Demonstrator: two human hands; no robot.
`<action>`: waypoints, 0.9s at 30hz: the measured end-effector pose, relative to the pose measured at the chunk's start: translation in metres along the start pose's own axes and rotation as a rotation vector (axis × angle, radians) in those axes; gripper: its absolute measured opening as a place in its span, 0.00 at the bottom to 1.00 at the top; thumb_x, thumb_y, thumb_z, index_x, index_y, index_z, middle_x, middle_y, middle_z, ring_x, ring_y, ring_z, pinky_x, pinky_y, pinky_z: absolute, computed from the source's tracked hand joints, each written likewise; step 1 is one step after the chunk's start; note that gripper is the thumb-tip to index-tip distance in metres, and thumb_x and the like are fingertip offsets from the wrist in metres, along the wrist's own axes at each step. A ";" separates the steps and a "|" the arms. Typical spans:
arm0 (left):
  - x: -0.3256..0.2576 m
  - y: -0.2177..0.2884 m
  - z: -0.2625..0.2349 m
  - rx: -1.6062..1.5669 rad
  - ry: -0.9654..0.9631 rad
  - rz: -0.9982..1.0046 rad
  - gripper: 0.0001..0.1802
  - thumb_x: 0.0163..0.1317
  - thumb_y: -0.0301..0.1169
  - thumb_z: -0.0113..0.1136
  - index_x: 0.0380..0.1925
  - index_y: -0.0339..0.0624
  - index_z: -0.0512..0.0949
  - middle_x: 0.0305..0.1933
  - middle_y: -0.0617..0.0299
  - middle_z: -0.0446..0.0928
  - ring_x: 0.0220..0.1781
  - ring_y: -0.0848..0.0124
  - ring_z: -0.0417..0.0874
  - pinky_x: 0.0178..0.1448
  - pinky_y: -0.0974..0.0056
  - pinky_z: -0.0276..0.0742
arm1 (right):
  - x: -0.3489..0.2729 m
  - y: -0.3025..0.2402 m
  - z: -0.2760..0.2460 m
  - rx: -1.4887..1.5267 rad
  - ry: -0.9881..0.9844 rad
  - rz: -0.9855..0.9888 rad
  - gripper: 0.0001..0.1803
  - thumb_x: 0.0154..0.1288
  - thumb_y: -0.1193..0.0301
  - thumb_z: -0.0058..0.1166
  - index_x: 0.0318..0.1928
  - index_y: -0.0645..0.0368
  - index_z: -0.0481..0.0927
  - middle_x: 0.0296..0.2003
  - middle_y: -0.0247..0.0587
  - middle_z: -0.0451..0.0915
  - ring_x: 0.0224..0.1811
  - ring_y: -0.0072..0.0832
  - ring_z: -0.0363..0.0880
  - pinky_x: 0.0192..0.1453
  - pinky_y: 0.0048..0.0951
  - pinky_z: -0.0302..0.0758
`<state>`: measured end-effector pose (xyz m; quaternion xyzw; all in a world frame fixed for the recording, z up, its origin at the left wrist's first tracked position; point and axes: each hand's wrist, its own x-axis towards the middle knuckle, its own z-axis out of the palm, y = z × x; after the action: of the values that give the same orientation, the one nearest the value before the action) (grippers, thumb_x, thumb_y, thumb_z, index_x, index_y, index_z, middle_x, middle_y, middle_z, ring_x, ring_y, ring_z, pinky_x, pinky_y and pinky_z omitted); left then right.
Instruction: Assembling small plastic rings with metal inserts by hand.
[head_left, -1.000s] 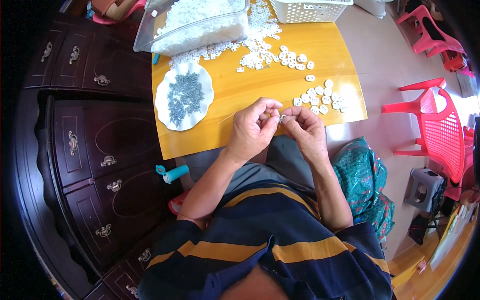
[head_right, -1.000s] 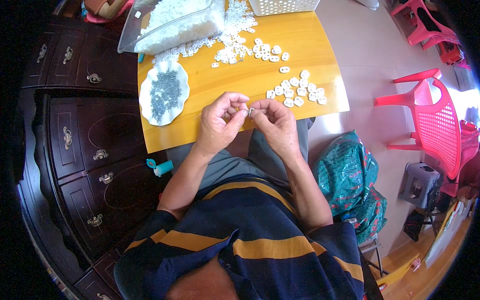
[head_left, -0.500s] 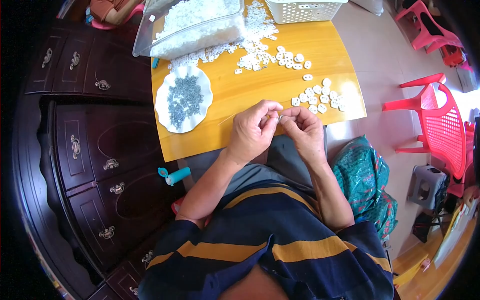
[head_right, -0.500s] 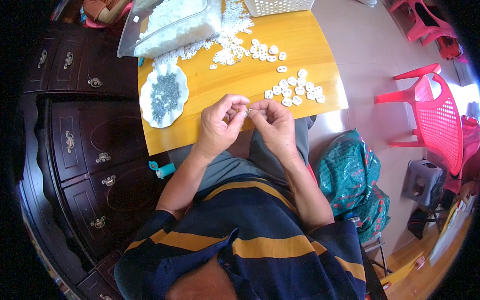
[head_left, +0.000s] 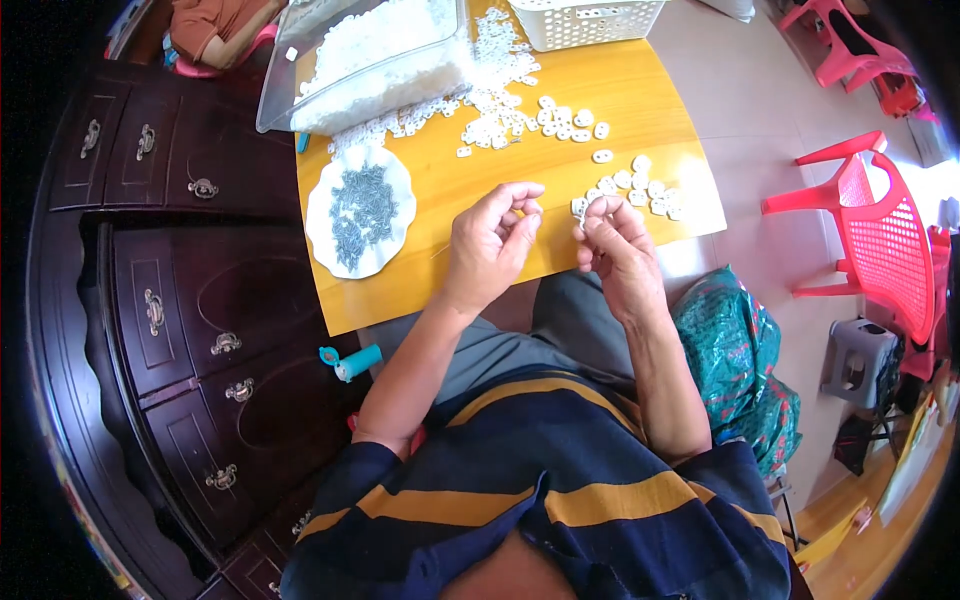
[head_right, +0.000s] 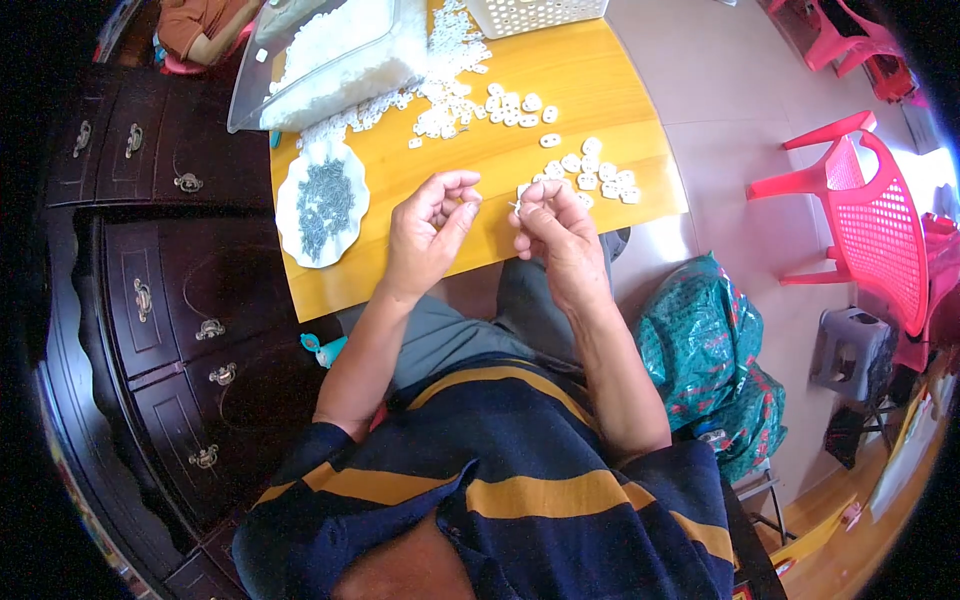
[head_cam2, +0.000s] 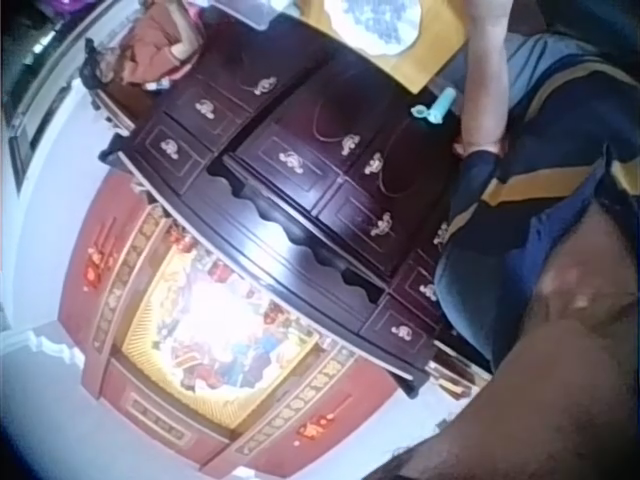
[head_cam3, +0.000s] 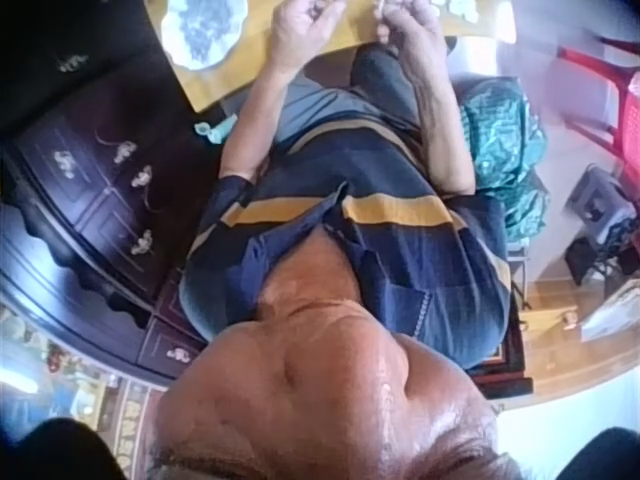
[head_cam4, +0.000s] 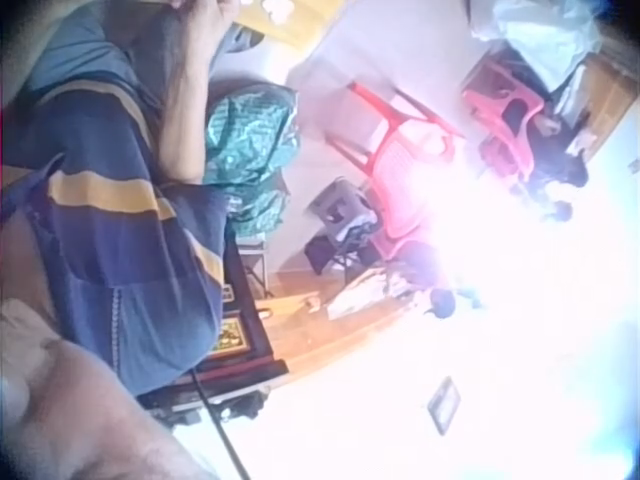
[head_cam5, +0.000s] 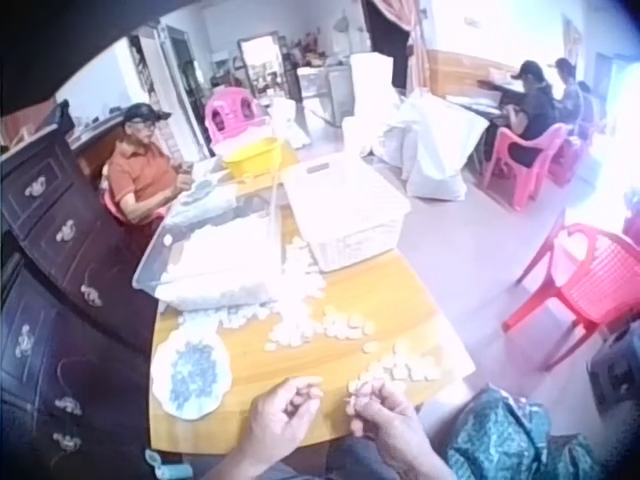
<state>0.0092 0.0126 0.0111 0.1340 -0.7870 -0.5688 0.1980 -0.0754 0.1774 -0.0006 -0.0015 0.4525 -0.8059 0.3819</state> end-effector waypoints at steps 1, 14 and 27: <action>0.003 -0.002 0.002 0.024 -0.014 -0.015 0.15 0.63 0.18 0.61 0.50 0.34 0.79 0.36 0.61 0.81 0.29 0.80 0.81 0.32 0.73 0.76 | 0.001 0.000 -0.004 0.054 -0.027 0.023 0.04 0.73 0.72 0.55 0.46 0.53 0.76 0.34 0.31 0.81 0.28 0.17 0.76 0.33 0.17 0.72; 0.073 -0.010 0.045 0.459 -0.091 0.283 0.08 0.62 0.27 0.65 0.42 0.39 0.84 0.37 0.54 0.83 0.35 0.59 0.85 0.40 0.59 0.81 | 0.002 -0.011 -0.017 0.295 -0.106 -0.016 0.09 0.70 0.74 0.57 0.49 0.59 0.79 0.38 0.38 0.83 0.31 0.20 0.78 0.36 0.21 0.76; 0.089 -0.015 0.063 0.587 -0.122 0.233 0.06 0.61 0.32 0.65 0.35 0.43 0.82 0.35 0.56 0.82 0.37 0.56 0.85 0.42 0.55 0.81 | 0.004 -0.013 -0.020 0.322 -0.145 -0.082 0.12 0.68 0.76 0.61 0.50 0.58 0.77 0.39 0.37 0.84 0.31 0.19 0.79 0.36 0.21 0.76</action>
<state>-0.0994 0.0222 -0.0063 0.0601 -0.9379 -0.2978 0.1674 -0.0929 0.1935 -0.0047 -0.0171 0.2884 -0.8805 0.3758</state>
